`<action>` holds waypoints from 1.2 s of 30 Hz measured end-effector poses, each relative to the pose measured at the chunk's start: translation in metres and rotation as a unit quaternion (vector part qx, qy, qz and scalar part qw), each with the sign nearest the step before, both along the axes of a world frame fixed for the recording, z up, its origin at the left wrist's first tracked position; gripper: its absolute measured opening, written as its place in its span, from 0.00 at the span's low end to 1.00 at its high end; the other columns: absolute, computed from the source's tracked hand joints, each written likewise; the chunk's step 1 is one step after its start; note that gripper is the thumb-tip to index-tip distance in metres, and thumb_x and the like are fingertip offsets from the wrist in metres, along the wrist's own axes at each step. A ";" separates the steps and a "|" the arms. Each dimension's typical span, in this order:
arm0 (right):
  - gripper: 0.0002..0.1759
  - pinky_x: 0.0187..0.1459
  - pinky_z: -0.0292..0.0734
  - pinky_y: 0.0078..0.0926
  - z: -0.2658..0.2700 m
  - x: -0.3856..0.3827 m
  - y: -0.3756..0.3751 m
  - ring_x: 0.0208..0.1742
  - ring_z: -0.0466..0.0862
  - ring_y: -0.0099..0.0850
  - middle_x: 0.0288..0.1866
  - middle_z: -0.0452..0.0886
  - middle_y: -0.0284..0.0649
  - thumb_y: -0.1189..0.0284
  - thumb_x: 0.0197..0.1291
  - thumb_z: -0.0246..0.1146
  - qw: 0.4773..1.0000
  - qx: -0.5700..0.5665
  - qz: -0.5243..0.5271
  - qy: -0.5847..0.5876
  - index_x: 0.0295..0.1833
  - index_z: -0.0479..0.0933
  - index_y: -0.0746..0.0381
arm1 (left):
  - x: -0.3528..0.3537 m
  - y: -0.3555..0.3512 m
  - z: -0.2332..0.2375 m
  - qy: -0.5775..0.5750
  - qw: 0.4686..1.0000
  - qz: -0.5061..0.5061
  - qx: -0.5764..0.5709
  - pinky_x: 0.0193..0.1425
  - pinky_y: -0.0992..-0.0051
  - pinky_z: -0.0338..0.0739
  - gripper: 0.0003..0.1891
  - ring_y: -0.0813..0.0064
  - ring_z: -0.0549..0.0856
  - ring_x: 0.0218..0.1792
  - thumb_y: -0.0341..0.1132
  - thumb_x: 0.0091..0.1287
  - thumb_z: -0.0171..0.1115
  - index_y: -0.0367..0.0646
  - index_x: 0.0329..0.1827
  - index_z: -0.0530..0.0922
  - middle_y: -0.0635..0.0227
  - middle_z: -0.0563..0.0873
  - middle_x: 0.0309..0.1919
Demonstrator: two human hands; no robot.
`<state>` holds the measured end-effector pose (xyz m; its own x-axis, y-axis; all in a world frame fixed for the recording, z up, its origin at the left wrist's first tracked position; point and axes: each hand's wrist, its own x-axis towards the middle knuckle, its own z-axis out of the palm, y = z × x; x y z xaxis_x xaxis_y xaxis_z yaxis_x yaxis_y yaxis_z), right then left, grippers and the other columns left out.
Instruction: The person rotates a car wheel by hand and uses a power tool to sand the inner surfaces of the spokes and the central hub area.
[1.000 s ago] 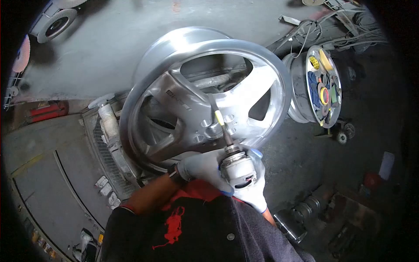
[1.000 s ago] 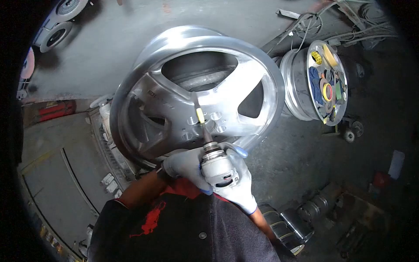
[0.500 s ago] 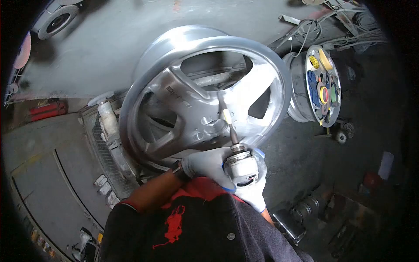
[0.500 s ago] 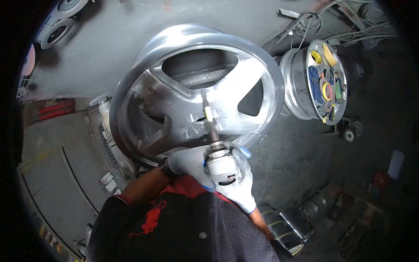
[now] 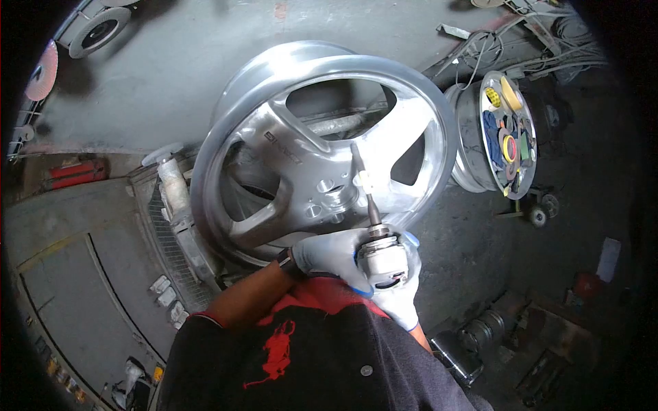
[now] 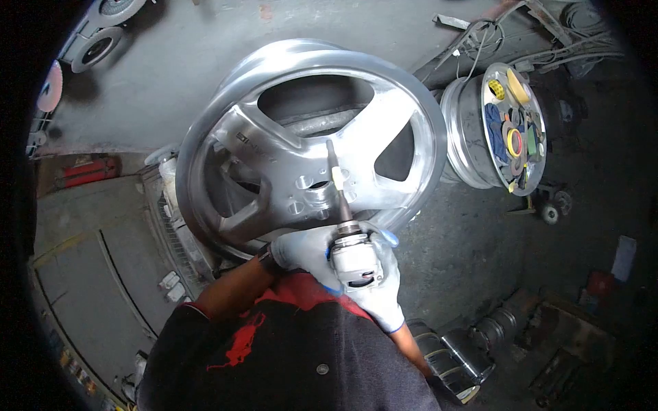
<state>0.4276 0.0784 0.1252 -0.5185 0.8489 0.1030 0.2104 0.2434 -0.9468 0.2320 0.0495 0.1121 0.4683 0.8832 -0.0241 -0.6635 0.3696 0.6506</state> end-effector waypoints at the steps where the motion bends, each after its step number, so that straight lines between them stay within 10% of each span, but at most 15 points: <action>1: 0.47 0.61 0.79 0.42 0.005 0.000 0.002 0.58 0.84 0.46 0.60 0.80 0.52 0.64 0.37 0.85 0.996 -0.054 0.036 -0.069 0.65 0.71 0.66 | -0.005 -0.006 0.005 0.010 1.000 0.005 -0.018 0.65 0.73 0.75 0.47 0.80 0.79 0.56 0.29 0.44 0.84 0.41 0.71 0.68 0.71 0.81 0.56; 9: 0.47 0.62 0.78 0.42 -0.002 0.002 0.003 0.62 0.82 0.47 0.63 0.79 0.51 0.65 0.37 0.85 0.986 -0.031 0.136 -0.091 0.65 0.72 0.62 | -0.010 -0.017 0.020 0.070 0.997 0.025 -0.036 0.69 0.71 0.73 0.57 0.78 0.77 0.61 0.24 0.37 0.84 0.45 0.76 0.63 0.70 0.80 0.60; 11: 0.42 0.61 0.78 0.39 0.006 -0.014 -0.001 0.59 0.84 0.43 0.60 0.81 0.49 0.68 0.39 0.83 0.995 -0.052 0.012 0.090 0.63 0.74 0.63 | -0.005 -0.007 0.016 0.063 0.997 0.024 -0.032 0.69 0.71 0.72 0.56 0.78 0.77 0.61 0.24 0.38 0.83 0.44 0.77 0.63 0.69 0.80 0.60; 14: 0.37 0.59 0.78 0.36 0.030 -0.016 0.014 0.56 0.85 0.39 0.57 0.83 0.47 0.72 0.41 0.82 0.988 -0.153 0.014 -0.007 0.60 0.76 0.63 | 0.007 0.004 0.004 0.020 1.000 -0.001 -0.012 0.65 0.72 0.75 0.46 0.79 0.78 0.58 0.26 0.44 0.82 0.41 0.70 0.68 0.71 0.81 0.56; 16: 0.33 0.57 0.78 0.34 0.034 -0.016 0.021 0.54 0.85 0.36 0.54 0.84 0.46 0.74 0.42 0.81 0.997 -0.008 0.065 -0.046 0.57 0.78 0.63 | 0.009 0.007 0.006 -0.011 0.999 -0.016 -0.044 0.64 0.73 0.75 0.44 0.80 0.79 0.56 0.28 0.44 0.83 0.41 0.68 0.70 0.70 0.81 0.55; 19: 0.36 0.60 0.78 0.37 0.005 0.000 0.008 0.56 0.85 0.40 0.57 0.83 0.47 0.72 0.41 0.82 0.977 -0.210 -0.002 -0.049 0.59 0.76 0.63 | 0.004 -0.001 0.005 0.046 0.999 0.011 -0.005 0.64 0.73 0.75 0.44 0.80 0.79 0.56 0.27 0.44 0.83 0.41 0.68 0.70 0.71 0.82 0.55; 26: 0.46 0.63 0.77 0.43 -0.001 0.005 0.003 0.60 0.83 0.48 0.60 0.81 0.51 0.69 0.39 0.83 0.989 0.021 0.128 -0.076 0.66 0.71 0.63 | -0.003 -0.023 0.025 0.038 0.997 0.031 -0.063 0.71 0.69 0.71 0.57 0.76 0.75 0.64 0.26 0.36 0.84 0.43 0.76 0.63 0.68 0.78 0.63; 36: 0.36 0.60 0.78 0.38 0.026 -0.010 0.009 0.58 0.84 0.43 0.57 0.83 0.47 0.72 0.43 0.81 0.996 0.068 0.029 -0.044 0.60 0.76 0.63 | 0.007 -0.004 0.016 0.121 0.992 0.031 -0.010 0.67 0.72 0.73 0.46 0.78 0.78 0.58 0.28 0.43 0.83 0.41 0.69 0.69 0.71 0.81 0.57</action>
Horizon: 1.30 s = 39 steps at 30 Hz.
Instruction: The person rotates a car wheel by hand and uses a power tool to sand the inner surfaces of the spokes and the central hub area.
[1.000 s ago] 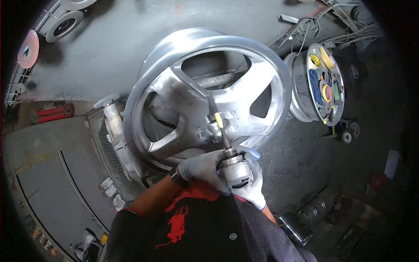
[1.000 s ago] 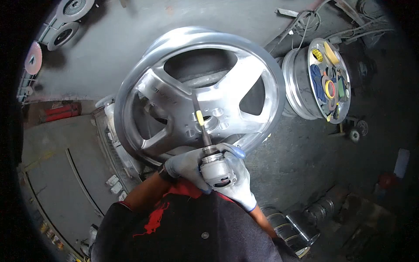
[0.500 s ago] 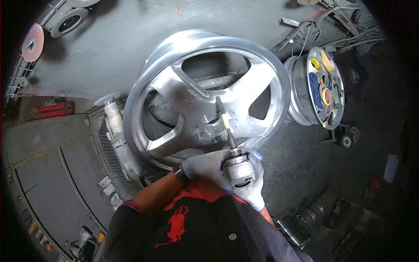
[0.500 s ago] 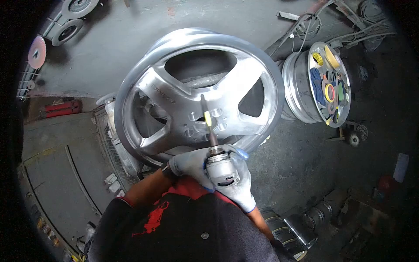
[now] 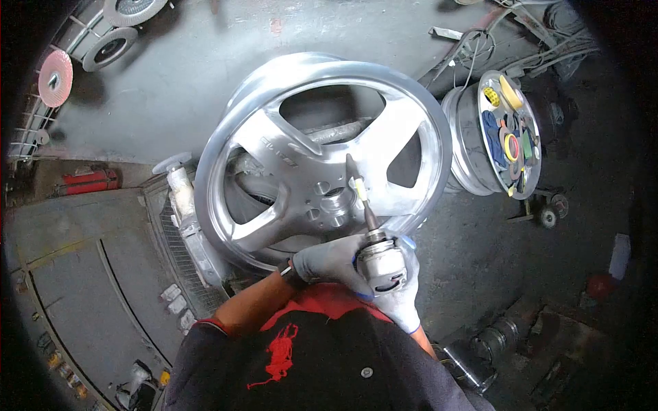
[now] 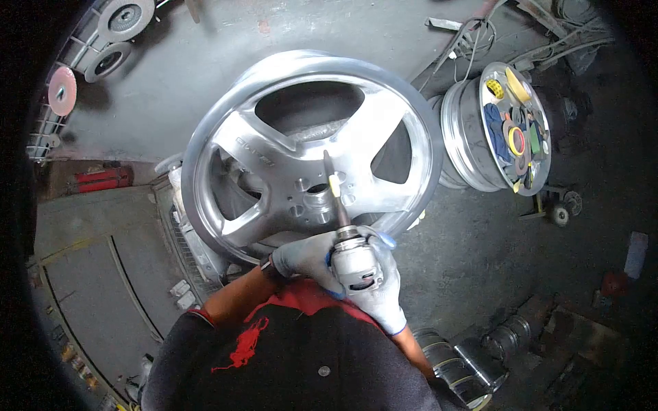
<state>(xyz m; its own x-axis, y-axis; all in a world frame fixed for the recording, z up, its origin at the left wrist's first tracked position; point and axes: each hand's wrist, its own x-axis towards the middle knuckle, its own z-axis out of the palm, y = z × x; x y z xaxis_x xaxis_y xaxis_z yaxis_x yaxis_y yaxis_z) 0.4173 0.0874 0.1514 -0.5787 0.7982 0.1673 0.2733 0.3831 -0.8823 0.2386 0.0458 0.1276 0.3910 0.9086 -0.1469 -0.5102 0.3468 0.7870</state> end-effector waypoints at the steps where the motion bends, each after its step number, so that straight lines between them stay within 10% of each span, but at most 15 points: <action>1: 0.39 0.62 0.77 0.39 -0.014 0.008 -0.006 0.59 0.84 0.44 0.59 0.82 0.48 0.72 0.43 0.81 0.999 -0.027 0.010 0.021 0.63 0.74 0.62 | -0.003 -0.004 0.006 0.005 1.000 -0.003 -0.003 0.67 0.72 0.73 0.46 0.78 0.78 0.58 0.28 0.43 0.83 0.41 0.69 0.69 0.71 0.81 0.57; 6: 0.48 0.65 0.75 0.46 -0.006 0.002 0.007 0.66 0.79 0.52 0.65 0.77 0.53 0.72 0.42 0.82 0.983 -0.095 0.143 0.064 0.70 0.66 0.60 | -0.010 -0.023 0.015 -0.025 0.997 0.054 -0.044 0.77 0.67 0.63 0.58 0.72 0.72 0.69 0.32 0.36 0.86 0.40 0.76 0.64 0.65 0.74 0.69; 19: 0.54 0.68 0.72 0.42 0.002 0.011 0.025 0.68 0.77 0.45 0.69 0.74 0.46 0.66 0.40 0.84 0.984 -0.106 0.098 0.108 0.74 0.64 0.56 | -0.004 -0.010 -0.001 0.100 0.992 0.021 -0.069 0.75 0.67 0.66 0.56 0.70 0.75 0.68 0.34 0.37 0.88 0.38 0.75 0.66 0.64 0.75 0.69; 22: 0.54 0.67 0.73 0.43 -0.007 0.009 0.024 0.68 0.76 0.47 0.69 0.74 0.47 0.65 0.42 0.83 0.978 -0.108 0.145 0.107 0.75 0.64 0.56 | -0.010 -0.019 0.005 0.307 0.937 -0.012 0.167 0.76 0.67 0.66 0.55 0.67 0.76 0.68 0.36 0.39 0.87 0.38 0.75 0.66 0.63 0.77 0.68; 24: 0.52 0.66 0.74 0.44 -0.007 0.003 0.024 0.69 0.76 0.49 0.68 0.74 0.49 0.64 0.44 0.82 0.971 -0.113 0.178 0.112 0.76 0.63 0.55 | -0.013 -0.044 -0.005 0.028 0.994 0.077 -0.069 0.73 0.69 0.70 0.56 0.72 0.75 0.67 0.26 0.37 0.85 0.42 0.76 0.64 0.69 0.77 0.67; 26: 0.52 0.65 0.74 0.44 0.006 -0.006 0.029 0.68 0.76 0.50 0.68 0.73 0.50 0.65 0.45 0.81 0.973 -0.106 0.178 0.103 0.76 0.63 0.55 | -0.021 -0.056 -0.019 0.206 0.972 0.057 0.092 0.71 0.68 0.72 0.57 0.72 0.76 0.66 0.25 0.37 0.85 0.41 0.76 0.63 0.69 0.78 0.66; 34: 0.51 0.65 0.74 0.47 0.015 0.004 0.035 0.68 0.76 0.50 0.69 0.73 0.48 0.65 0.45 0.80 0.983 -0.071 0.155 0.068 0.76 0.63 0.55 | -0.006 -0.044 -0.012 -0.143 0.943 0.141 -0.266 0.70 0.68 0.72 0.56 0.71 0.79 0.63 0.27 0.36 0.87 0.36 0.74 0.65 0.63 0.80 0.63; 39: 0.51 0.66 0.74 0.46 0.017 -0.006 0.035 0.67 0.76 0.50 0.69 0.73 0.48 0.61 0.45 0.79 0.980 -0.070 0.172 0.074 0.75 0.65 0.56 | -0.017 -0.041 0.006 0.059 0.988 0.083 -0.118 0.71 0.67 0.70 0.56 0.68 0.77 0.64 0.37 0.37 0.89 0.35 0.73 0.67 0.61 0.78 0.65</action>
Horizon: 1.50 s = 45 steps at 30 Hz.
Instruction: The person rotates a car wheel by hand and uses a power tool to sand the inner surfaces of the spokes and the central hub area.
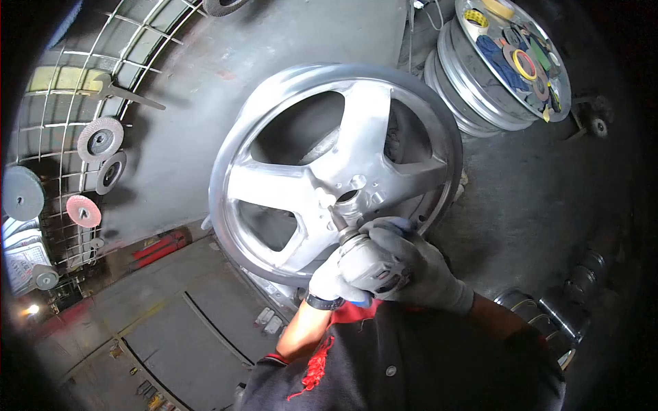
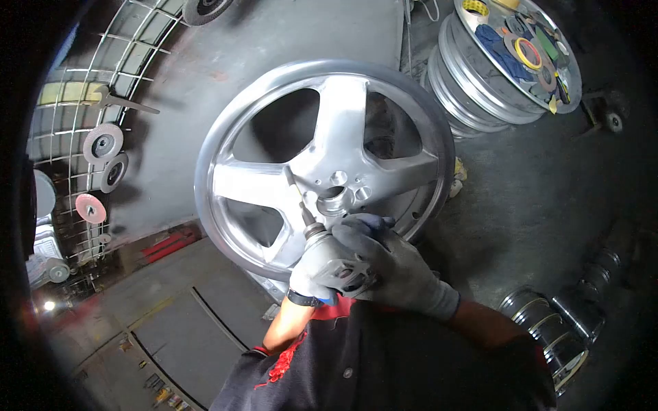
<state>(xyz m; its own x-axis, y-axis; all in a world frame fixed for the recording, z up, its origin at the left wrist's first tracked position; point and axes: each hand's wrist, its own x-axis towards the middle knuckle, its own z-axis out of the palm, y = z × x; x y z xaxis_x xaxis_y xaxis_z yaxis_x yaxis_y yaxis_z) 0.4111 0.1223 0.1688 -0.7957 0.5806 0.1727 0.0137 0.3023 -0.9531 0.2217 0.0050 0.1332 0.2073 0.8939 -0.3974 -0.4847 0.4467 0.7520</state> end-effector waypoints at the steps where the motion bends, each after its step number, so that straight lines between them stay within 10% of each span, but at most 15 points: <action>1: 0.51 0.66 0.74 0.46 0.000 -0.004 0.000 0.67 0.76 0.50 0.69 0.73 0.48 0.61 0.45 0.79 1.000 -0.003 0.000 0.005 0.75 0.65 0.56 | 0.000 0.004 0.008 -0.021 0.999 0.015 0.034 0.72 0.66 0.68 0.56 0.66 0.76 0.65 0.40 0.37 0.89 0.35 0.72 0.68 0.60 0.77 0.66; 7: 0.47 0.63 0.77 0.42 0.010 -0.016 0.001 0.63 0.79 0.48 0.65 0.75 0.52 0.61 0.46 0.79 0.999 0.027 0.011 0.020 0.72 0.68 0.61 | 0.000 0.014 0.030 -0.051 0.985 0.057 0.153 0.75 0.63 0.64 0.57 0.63 0.71 0.71 0.43 0.37 0.89 0.34 0.73 0.67 0.58 0.71 0.71; 13: 0.50 0.60 0.80 0.37 0.021 0.016 -0.002 0.58 0.83 0.40 0.59 0.80 0.48 0.64 0.41 0.83 0.994 0.003 -0.106 0.030 0.71 0.67 0.63 | -0.005 -0.011 0.066 0.199 0.977 0.067 0.048 0.71 0.64 0.69 0.41 0.64 0.77 0.65 0.38 0.52 0.79 0.36 0.70 0.72 0.56 0.78 0.65; 14: 0.54 0.61 0.79 0.38 0.000 0.058 0.021 0.60 0.82 0.38 0.61 0.78 0.47 0.63 0.39 0.84 0.957 -0.254 0.125 0.062 0.72 0.65 0.63 | -0.019 -0.013 0.076 0.498 0.859 0.027 0.113 0.62 0.64 0.76 0.24 0.64 0.84 0.55 0.33 0.57 0.73 0.39 0.58 0.82 0.56 0.85 0.56; 15: 0.54 0.61 0.79 0.38 0.002 0.057 0.013 0.60 0.82 0.38 0.61 0.78 0.47 0.63 0.39 0.84 0.958 -0.250 0.122 0.066 0.72 0.65 0.63 | -0.024 -0.021 0.076 0.630 0.750 0.150 0.137 0.54 0.64 0.80 0.10 0.65 0.87 0.44 0.29 0.60 0.70 0.39 0.44 0.85 0.56 0.87 0.49; 17: 0.62 0.64 0.76 0.40 0.007 0.059 -0.010 0.65 0.77 0.37 0.65 0.74 0.47 0.63 0.32 0.87 0.982 -0.080 -0.170 0.009 0.73 0.59 0.64 | -0.050 -0.039 0.062 0.608 0.653 0.450 0.038 0.53 0.63 0.79 0.19 0.62 0.84 0.42 0.28 0.63 0.68 0.37 0.57 0.77 0.58 0.83 0.46; 19: 0.62 0.63 0.76 0.39 0.020 0.068 -0.014 0.64 0.77 0.37 0.64 0.74 0.46 0.64 0.31 0.87 0.978 -0.023 -0.206 -0.020 0.72 0.59 0.65 | -0.095 -0.035 0.066 0.804 0.448 0.378 0.101 0.56 0.68 0.75 0.30 0.69 0.78 0.47 0.29 0.64 0.71 0.38 0.68 0.68 0.60 0.75 0.56; 20: 0.62 0.62 0.76 0.39 0.028 0.073 -0.016 0.63 0.78 0.36 0.64 0.74 0.46 0.65 0.29 0.87 0.969 0.031 -0.238 -0.054 0.72 0.60 0.65 | -0.105 -0.029 0.072 0.759 0.543 0.356 0.048 0.64 0.63 0.72 0.34 0.62 0.74 0.59 0.33 0.61 0.73 0.36 0.69 0.68 0.54 0.70 0.61; 23: 0.65 0.63 0.76 0.40 0.042 0.086 -0.029 0.65 0.78 0.40 0.66 0.73 0.47 0.64 0.27 0.88 0.969 0.064 -0.203 -0.122 0.73 0.58 0.65 | -0.137 -0.020 0.059 0.740 0.627 0.238 0.047 0.54 0.65 0.77 0.26 0.66 0.81 0.44 0.37 0.65 0.71 0.37 0.61 0.72 0.53 0.82 0.48; 24: 0.67 0.65 0.75 0.40 0.017 0.097 -0.043 0.66 0.77 0.40 0.67 0.72 0.48 0.64 0.26 0.88 0.962 -0.132 -0.237 -0.019 0.74 0.58 0.65 | -0.136 -0.014 0.065 0.730 0.635 0.252 -0.001 0.48 0.66 0.79 0.20 0.66 0.84 0.37 0.40 0.66 0.69 0.37 0.54 0.74 0.55 0.85 0.37; 33: 0.65 0.68 0.72 0.38 0.042 0.100 -0.084 0.69 0.75 0.40 0.70 0.71 0.48 0.64 0.32 0.89 0.983 -0.031 -0.181 -0.029 0.75 0.58 0.64 | -0.135 -0.025 0.043 0.711 0.600 0.366 0.018 0.29 0.67 0.68 0.21 0.75 0.65 0.23 0.46 0.66 0.70 0.35 0.30 0.75 0.60 0.72 0.18; 41: 0.66 0.69 0.71 0.41 0.046 0.099 -0.074 0.70 0.75 0.42 0.70 0.71 0.51 0.61 0.30 0.89 0.990 0.064 -0.109 -0.064 0.75 0.58 0.66 | -0.108 -0.078 -0.008 0.614 0.595 0.517 -0.015 0.35 0.69 0.71 0.19 0.73 0.70 0.27 0.44 0.65 0.73 0.35 0.32 0.79 0.61 0.77 0.22; 43: 0.67 0.69 0.71 0.41 0.041 0.092 -0.066 0.69 0.75 0.42 0.68 0.71 0.51 0.60 0.29 0.89 0.992 0.044 -0.114 -0.038 0.74 0.57 0.67 | -0.073 -0.094 -0.006 0.736 0.455 0.493 -0.093 0.55 0.66 0.78 0.22 0.61 0.87 0.49 0.43 0.69 0.68 0.36 0.60 0.81 0.53 0.89 0.43; 45: 0.67 0.69 0.71 0.41 0.039 0.087 -0.055 0.67 0.76 0.42 0.66 0.71 0.51 0.60 0.29 0.89 0.991 0.108 -0.054 -0.065 0.74 0.56 0.68 | -0.044 -0.118 -0.065 0.526 0.587 0.605 -0.113 0.57 0.67 0.77 0.25 0.62 0.86 0.50 0.43 0.71 0.67 0.32 0.63 0.78 0.52 0.88 0.48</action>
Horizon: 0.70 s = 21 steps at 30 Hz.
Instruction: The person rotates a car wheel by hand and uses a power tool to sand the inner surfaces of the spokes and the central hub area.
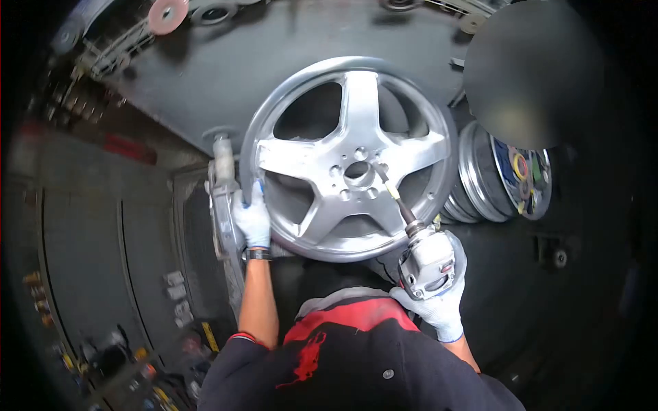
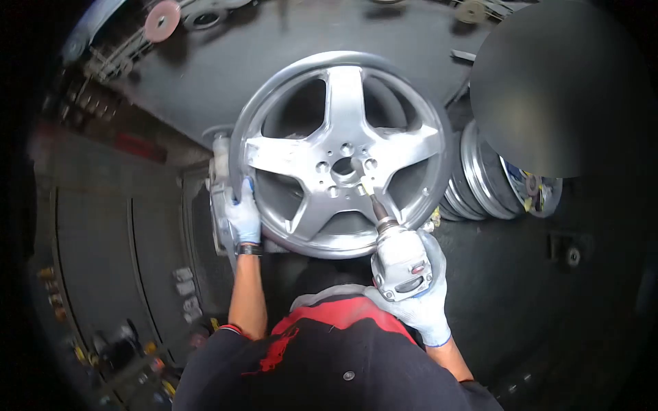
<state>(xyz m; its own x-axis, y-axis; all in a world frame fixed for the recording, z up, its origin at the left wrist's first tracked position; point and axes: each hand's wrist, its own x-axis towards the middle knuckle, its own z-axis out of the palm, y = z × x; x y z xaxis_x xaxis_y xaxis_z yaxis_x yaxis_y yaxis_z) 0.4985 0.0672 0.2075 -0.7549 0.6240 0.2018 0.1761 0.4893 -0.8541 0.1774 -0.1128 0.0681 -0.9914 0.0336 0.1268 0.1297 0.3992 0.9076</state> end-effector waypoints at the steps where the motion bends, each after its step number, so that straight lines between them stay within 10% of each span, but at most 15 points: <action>1: 0.67 0.68 0.71 0.42 -0.001 -0.003 0.004 0.66 0.76 0.42 0.66 0.71 0.51 0.60 0.30 0.89 0.999 0.039 0.018 -0.027 0.74 0.55 0.68 | 0.016 -0.004 -0.020 -0.002 0.999 0.027 0.019 0.57 0.67 0.77 0.25 0.64 0.86 0.50 0.43 0.71 0.66 0.30 0.62 0.77 0.52 0.88 0.48; 4: 0.67 0.68 0.72 0.42 -0.015 -0.009 0.008 0.67 0.76 0.41 0.67 0.71 0.51 0.64 0.32 0.88 0.996 0.041 0.074 -0.015 0.75 0.53 0.67 | 0.056 0.000 -0.097 0.042 0.975 0.218 0.023 0.55 0.67 0.77 0.22 0.69 0.85 0.46 0.43 0.74 0.63 0.28 0.56 0.79 0.54 0.88 0.46; 9: 0.63 0.66 0.74 0.40 -0.030 -0.041 0.000 0.68 0.76 0.42 0.71 0.68 0.51 0.73 0.36 0.86 0.986 -0.099 0.135 0.012 0.76 0.54 0.64 | 0.067 -0.015 -0.050 -0.026 0.993 0.100 0.062 0.45 0.69 0.79 0.18 0.71 0.83 0.39 0.42 0.73 0.64 0.31 0.47 0.80 0.53 0.85 0.39; 11: 0.60 0.65 0.75 0.41 -0.028 -0.056 -0.003 0.65 0.78 0.43 0.68 0.71 0.52 0.70 0.36 0.86 0.990 -0.039 0.138 0.005 0.74 0.58 0.65 | 0.070 -0.032 -0.017 0.020 0.946 0.002 -0.324 0.41 0.70 0.78 0.11 0.74 0.81 0.35 0.37 0.71 0.66 0.36 0.45 0.78 0.59 0.81 0.36; 12: 0.60 0.65 0.75 0.41 -0.030 -0.061 -0.005 0.65 0.78 0.43 0.68 0.71 0.52 0.70 0.36 0.86 0.989 -0.040 0.142 -0.001 0.74 0.58 0.65 | 0.077 -0.034 -0.001 0.013 0.946 0.004 -0.325 0.41 0.70 0.78 0.11 0.74 0.81 0.35 0.37 0.71 0.66 0.36 0.45 0.78 0.59 0.81 0.36; 16: 0.56 0.61 0.77 0.42 -0.036 -0.087 -0.009 0.60 0.82 0.44 0.62 0.77 0.53 0.65 0.37 0.85 0.989 -0.005 0.148 -0.002 0.72 0.62 0.66 | 0.104 -0.032 0.047 -0.055 0.994 -0.056 0.080 0.49 0.72 0.80 0.14 0.75 0.82 0.45 0.28 0.67 0.66 0.40 0.54 0.76 0.65 0.80 0.47; 18: 0.56 0.60 0.78 0.42 -0.036 -0.098 -0.014 0.60 0.82 0.45 0.62 0.77 0.53 0.65 0.37 0.85 0.990 -0.002 0.136 -0.039 0.71 0.63 0.67 | 0.103 -0.022 0.080 -0.296 0.878 -0.291 0.240 0.61 0.72 0.75 0.28 0.71 0.79 0.61 0.28 0.66 0.62 0.41 0.70 0.68 0.60 0.76 0.63; 21: 0.56 0.63 0.77 0.41 -0.047 -0.102 -0.023 0.62 0.81 0.45 0.64 0.76 0.54 0.65 0.38 0.85 0.992 -0.041 0.109 -0.040 0.72 0.62 0.68 | 0.100 0.013 0.064 -0.354 0.702 -0.458 0.416 0.78 0.65 0.57 0.54 0.66 0.63 0.76 0.46 0.58 0.75 0.35 0.81 0.51 0.58 0.64 0.75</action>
